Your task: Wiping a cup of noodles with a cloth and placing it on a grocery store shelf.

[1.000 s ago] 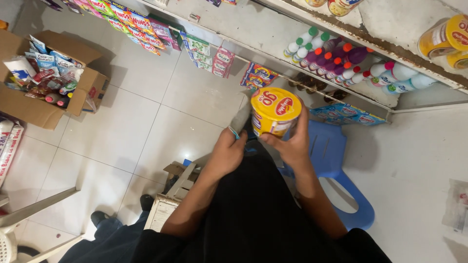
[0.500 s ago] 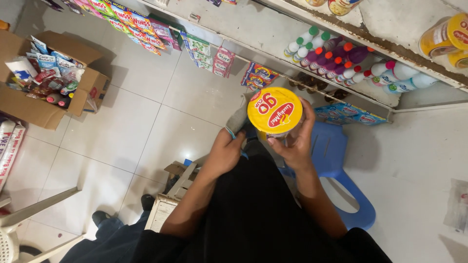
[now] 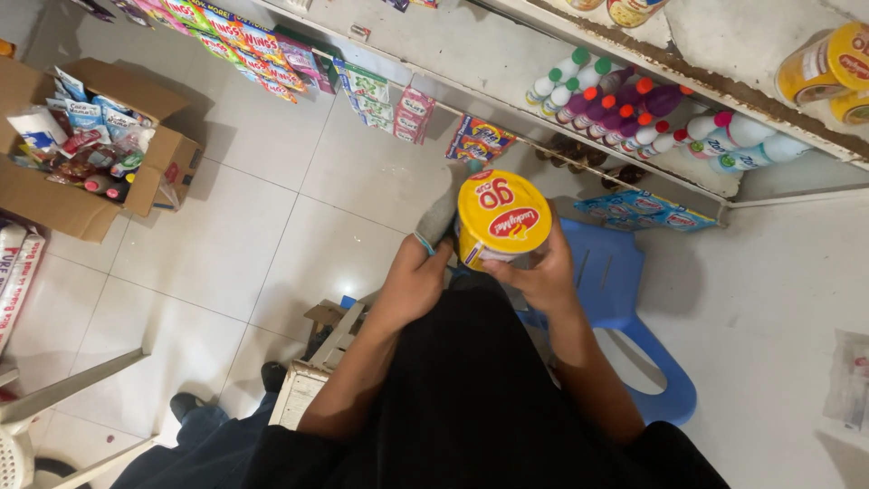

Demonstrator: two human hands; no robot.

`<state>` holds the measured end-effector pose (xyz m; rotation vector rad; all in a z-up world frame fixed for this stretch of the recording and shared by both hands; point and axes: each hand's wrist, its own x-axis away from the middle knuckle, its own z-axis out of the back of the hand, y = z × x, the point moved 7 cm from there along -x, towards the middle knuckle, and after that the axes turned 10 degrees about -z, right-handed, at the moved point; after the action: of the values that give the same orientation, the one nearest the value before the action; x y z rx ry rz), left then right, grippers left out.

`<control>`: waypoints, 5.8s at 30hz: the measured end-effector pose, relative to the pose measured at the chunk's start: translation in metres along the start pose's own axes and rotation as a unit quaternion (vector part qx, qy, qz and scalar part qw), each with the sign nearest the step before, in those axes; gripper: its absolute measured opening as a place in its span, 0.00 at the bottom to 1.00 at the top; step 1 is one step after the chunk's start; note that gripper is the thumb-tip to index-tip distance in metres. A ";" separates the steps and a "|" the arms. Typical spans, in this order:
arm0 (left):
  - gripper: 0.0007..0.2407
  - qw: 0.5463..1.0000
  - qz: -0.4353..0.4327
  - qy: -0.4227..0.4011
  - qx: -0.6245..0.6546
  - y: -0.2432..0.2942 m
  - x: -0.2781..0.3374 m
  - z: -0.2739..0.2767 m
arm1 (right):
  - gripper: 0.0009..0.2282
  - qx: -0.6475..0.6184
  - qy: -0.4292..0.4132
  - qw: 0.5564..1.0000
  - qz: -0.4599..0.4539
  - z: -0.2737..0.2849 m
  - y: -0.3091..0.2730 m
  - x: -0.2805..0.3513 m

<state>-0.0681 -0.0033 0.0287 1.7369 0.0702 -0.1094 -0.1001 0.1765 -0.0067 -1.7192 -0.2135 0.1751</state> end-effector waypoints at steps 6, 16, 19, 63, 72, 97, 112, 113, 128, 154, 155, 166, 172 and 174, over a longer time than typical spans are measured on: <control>0.10 0.998 0.030 -0.001 -0.050 -0.004 0.000 0.003 | 0.34 0.028 0.035 0.999 0.006 -0.009 -0.016 -0.002; 0.24 0.995 -0.101 -0.009 -0.004 0.007 -0.008 -0.004 | 0.35 0.042 0.044 0.998 -0.009 -0.002 -0.011 -0.004; 0.24 0.994 -0.110 -0.002 0.001 0.006 -0.010 -0.003 | 0.34 0.046 0.035 0.998 -0.017 -0.001 -0.009 -0.004; 0.20 1.000 0.028 -0.006 -0.008 -0.068 0.012 0.003 | 0.31 0.063 0.095 0.993 -0.021 0.001 -0.004 0.007; 0.18 0.998 0.046 0.011 0.038 0.001 -0.009 -0.012 | 0.42 0.110 0.118 0.984 0.072 0.003 -0.011 0.003; 0.23 0.985 0.017 0.118 0.126 -0.039 -0.021 -0.044 | 0.48 0.023 0.017 0.993 0.116 0.034 -0.044 -0.022; 0.23 0.990 -0.061 0.118 0.049 0.034 -0.038 -0.067 | 0.48 0.144 -0.052 0.988 0.026 0.042 -0.042 -0.039; 0.23 0.992 -0.072 0.095 -0.027 0.038 -0.038 -0.069 | 0.47 0.166 -0.053 0.984 0.033 0.039 -0.046 -0.039; 0.24 0.922 -0.134 -0.012 -0.364 0.040 -0.037 -0.104 | 0.41 0.359 -0.099 0.924 0.089 0.054 -0.028 -0.054; 0.32 0.975 0.210 0.059 0.037 -0.051 -0.084 -0.176 | 0.31 -0.170 0.141 0.973 -0.062 0.190 0.015 -0.001; 0.31 0.977 0.209 0.041 0.023 -0.049 -0.086 -0.176 | 0.33 -0.150 0.151 0.974 -0.071 0.185 0.013 0.002; 0.28 0.971 0.231 -0.065 -0.018 -0.056 -0.083 -0.143 | 0.34 -0.020 0.328 0.944 -0.003 0.152 0.006 0.002; 0.25 0.965 0.243 -0.103 -0.004 -0.073 -0.085 -0.145 | 0.41 0.100 0.395 0.913 0.027 0.151 -0.012 0.013; 0.32 0.938 0.331 -0.079 -0.060 -0.110 -0.075 -0.137 | 0.40 0.000 0.386 0.922 0.022 0.162 -0.013 0.013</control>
<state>-0.1501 0.1509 -0.0477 1.5414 -0.6126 0.2465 -0.1266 0.3368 -0.0193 -1.6684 0.4101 -0.4719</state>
